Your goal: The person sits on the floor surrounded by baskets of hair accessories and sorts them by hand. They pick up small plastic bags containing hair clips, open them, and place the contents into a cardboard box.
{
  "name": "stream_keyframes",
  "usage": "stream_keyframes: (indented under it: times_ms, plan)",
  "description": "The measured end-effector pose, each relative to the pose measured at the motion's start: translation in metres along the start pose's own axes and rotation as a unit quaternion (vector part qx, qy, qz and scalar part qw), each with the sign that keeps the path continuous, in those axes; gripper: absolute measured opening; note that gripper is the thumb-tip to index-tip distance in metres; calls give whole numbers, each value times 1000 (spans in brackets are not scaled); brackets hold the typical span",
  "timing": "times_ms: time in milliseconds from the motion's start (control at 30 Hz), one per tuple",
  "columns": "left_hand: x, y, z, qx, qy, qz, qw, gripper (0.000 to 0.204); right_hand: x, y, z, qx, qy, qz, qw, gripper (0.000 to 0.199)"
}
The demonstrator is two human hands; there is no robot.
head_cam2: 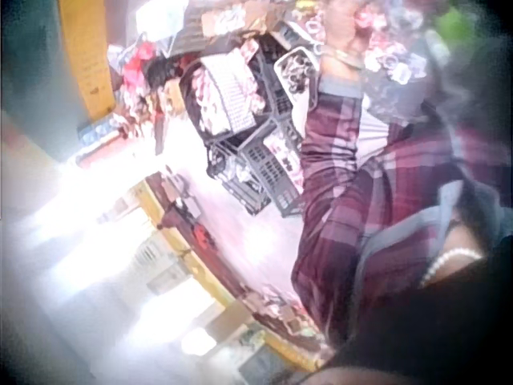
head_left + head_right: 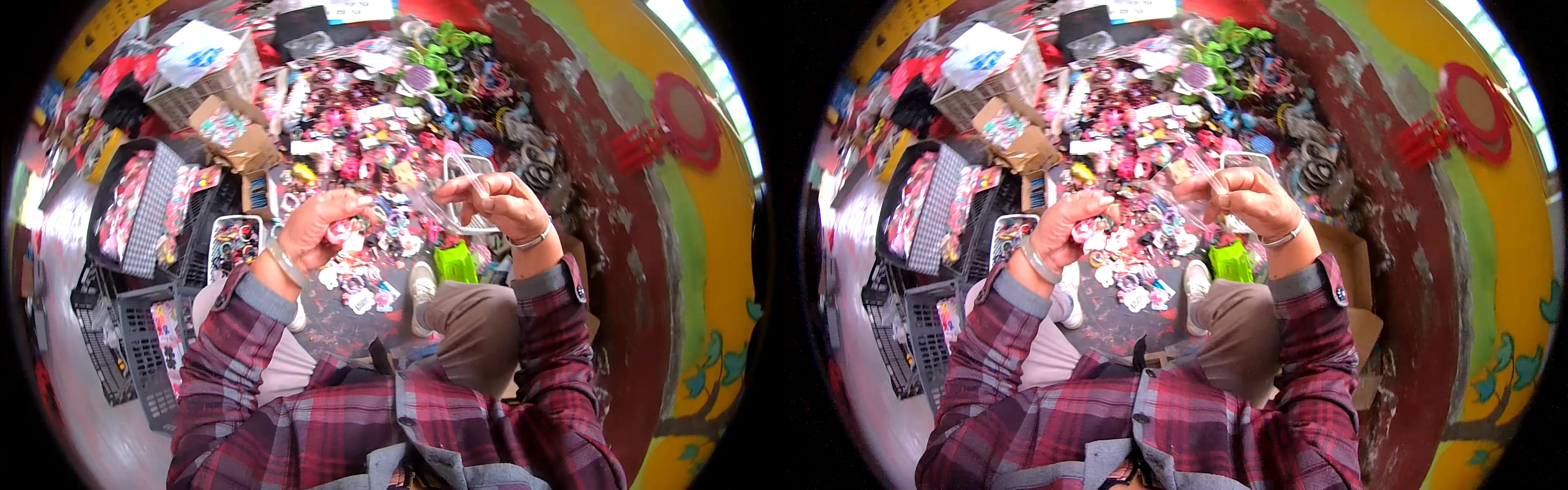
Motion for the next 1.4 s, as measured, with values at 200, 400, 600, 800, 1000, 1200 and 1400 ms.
stream_keyframes:
  times_ms: [200, 400, 600, 800, 1000, 1200, 1400]
  plan:
    - [15, 63, -22, -58, 3, 21, 998, 21, -37, 17, 73, 74, -73, 51, 993, 18]
    - [30, 73, -26, -35, 43, 56, 997, 20, -45, 35, 105, 28, -49, 107, 993, 11]
    - [60, 81, -17, -66, 92, 69, 991, 24, -36, 43, 121, 33, 30, 161, 986, 13]
    - [63, 71, -10, -8, 98, 97, 990, 26, -20, 51, 111, 59, 61, 281, 956, 14]
    - [57, 48, 3, 8, 67, 117, 991, 20, -2, 53, 89, 22, 158, 262, 952, 21]
    - [52, 40, 7, -13, 87, 88, 992, 21, 1, 54, 76, -6, 193, 264, 945, 12]
    - [58, 44, 12, -85, 114, -5, 990, 16, 4, 54, 77, -12, 188, 194, 963, 9]
Point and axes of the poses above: each hand's wrist, its own z-axis towards the middle knuckle, its own x-axis out of the back of the hand, y = z × x, the point moved 4 cm from there along z, towards the middle knuckle, and after that the axes turned 15 degrees about -z, right-handed, at the moved point
